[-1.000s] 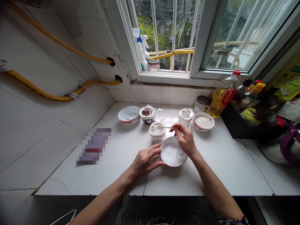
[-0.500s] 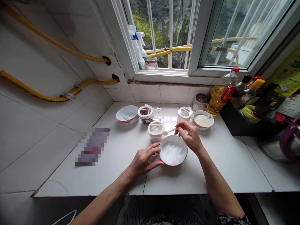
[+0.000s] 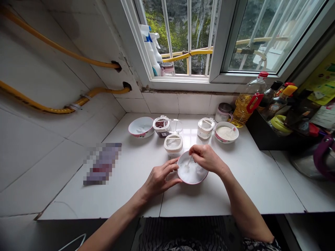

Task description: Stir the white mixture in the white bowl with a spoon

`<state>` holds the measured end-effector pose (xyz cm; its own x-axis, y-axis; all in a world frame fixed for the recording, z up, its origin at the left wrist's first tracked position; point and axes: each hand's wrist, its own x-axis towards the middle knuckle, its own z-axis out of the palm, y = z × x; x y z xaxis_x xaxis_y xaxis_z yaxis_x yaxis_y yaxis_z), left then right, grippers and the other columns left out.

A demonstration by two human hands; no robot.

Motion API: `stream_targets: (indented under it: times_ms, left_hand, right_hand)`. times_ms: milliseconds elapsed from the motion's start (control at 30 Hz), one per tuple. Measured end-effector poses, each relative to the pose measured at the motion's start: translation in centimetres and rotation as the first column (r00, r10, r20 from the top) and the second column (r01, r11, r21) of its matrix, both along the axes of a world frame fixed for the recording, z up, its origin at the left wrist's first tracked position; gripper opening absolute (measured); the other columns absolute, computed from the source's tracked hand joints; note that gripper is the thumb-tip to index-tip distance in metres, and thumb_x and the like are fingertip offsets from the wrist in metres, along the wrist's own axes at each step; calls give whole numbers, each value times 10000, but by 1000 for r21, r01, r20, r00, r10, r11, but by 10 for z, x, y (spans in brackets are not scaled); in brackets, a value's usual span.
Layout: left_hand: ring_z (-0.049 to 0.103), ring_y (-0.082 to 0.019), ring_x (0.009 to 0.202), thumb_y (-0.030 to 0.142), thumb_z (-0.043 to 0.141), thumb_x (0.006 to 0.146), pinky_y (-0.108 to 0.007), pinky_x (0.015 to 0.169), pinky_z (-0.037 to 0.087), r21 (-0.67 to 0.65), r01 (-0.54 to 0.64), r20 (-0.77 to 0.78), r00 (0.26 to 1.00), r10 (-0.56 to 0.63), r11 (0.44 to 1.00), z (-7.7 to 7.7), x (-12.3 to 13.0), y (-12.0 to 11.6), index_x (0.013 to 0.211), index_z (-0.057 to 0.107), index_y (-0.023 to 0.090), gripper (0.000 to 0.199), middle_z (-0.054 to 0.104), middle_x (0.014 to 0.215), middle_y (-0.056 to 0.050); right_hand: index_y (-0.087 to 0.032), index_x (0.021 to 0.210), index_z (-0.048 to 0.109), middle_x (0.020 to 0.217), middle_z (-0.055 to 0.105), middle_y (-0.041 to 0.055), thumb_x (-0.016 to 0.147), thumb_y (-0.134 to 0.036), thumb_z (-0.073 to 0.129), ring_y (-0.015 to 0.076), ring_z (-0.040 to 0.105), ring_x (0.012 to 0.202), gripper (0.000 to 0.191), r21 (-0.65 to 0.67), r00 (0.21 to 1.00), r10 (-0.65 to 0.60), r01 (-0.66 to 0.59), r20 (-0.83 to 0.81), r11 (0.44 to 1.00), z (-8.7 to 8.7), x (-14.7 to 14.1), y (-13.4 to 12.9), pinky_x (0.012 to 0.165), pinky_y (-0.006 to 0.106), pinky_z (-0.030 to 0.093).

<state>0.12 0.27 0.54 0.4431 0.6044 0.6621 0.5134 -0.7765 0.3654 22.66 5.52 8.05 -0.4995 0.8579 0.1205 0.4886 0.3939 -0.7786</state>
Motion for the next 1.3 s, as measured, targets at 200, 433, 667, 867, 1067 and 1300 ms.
stream_targets:
  times_ms: [200, 433, 667, 867, 1067, 1300]
  left_hand:
    - [711, -264, 1068, 469, 612, 919, -330, 748, 634, -16, 11, -2, 1000, -11, 1000, -1, 0, 0, 1069, 557, 179, 331, 681, 1214, -192]
    - [714, -260, 1063, 475, 600, 925, -324, 744, 633, -12, 7, -4, 1000, -7, 1000, -1, 0, 0, 1065, 556, 175, 334, 680, 1219, -194]
    - [709, -268, 1074, 473, 604, 924, -336, 744, 636, -11, 14, 8, 1000, -14, 1000, -2, 0, 0, 1054, 561, 169, 333, 686, 1204, -194]
    - [711, -263, 1068, 480, 601, 925, -328, 739, 636, -18, 6, -3, 1000, -6, 1000, -2, 0, 0, 1069, 558, 181, 335, 682, 1215, -190]
    - [706, -263, 1082, 472, 603, 925, -326, 751, 634, -13, 13, 1, 1000, -13, 1000, -2, 0, 0, 1079, 563, 178, 334, 679, 1220, -192]
    - [701, -263, 1094, 475, 599, 927, -325, 744, 633, -40, 23, 4, 1000, -23, 999, -2, 0, 0, 1061, 570, 175, 331, 681, 1218, -188]
  right_hand:
    - [-166, 717, 644, 538, 576, -18, 752, -230, 523, 115, 479, 512, 141, -207, 970, -149, 107, -194, 972, -2, 4, 8, 502, 240, 350]
    - [-175, 706, 647, 538, 573, -28, 745, -216, 516, 118, 476, 522, 143, -159, 975, -169, 146, -145, 976, -5, 7, 10, 541, 253, 361]
    - [-183, 698, 631, 527, 561, -32, 741, -210, 496, 123, 477, 520, 144, -118, 978, -172, 158, -119, 980, -3, 4, 8, 549, 258, 364]
    - [-185, 686, 627, 516, 559, -32, 745, -216, 504, 123, 477, 510, 139, -112, 976, -175, 161, -132, 981, -2, 4, 8, 538, 257, 362]
    - [-178, 685, 650, 518, 585, -24, 730, -237, 531, 115, 459, 504, 140, -208, 970, -176, 141, -164, 968, -5, 1, 9, 508, 247, 340]
    - [-157, 657, 658, 502, 643, 12, 629, -279, 603, 97, 404, 442, 137, -454, 916, -265, 106, -302, 885, -7, 6, 21, 460, 241, 295]
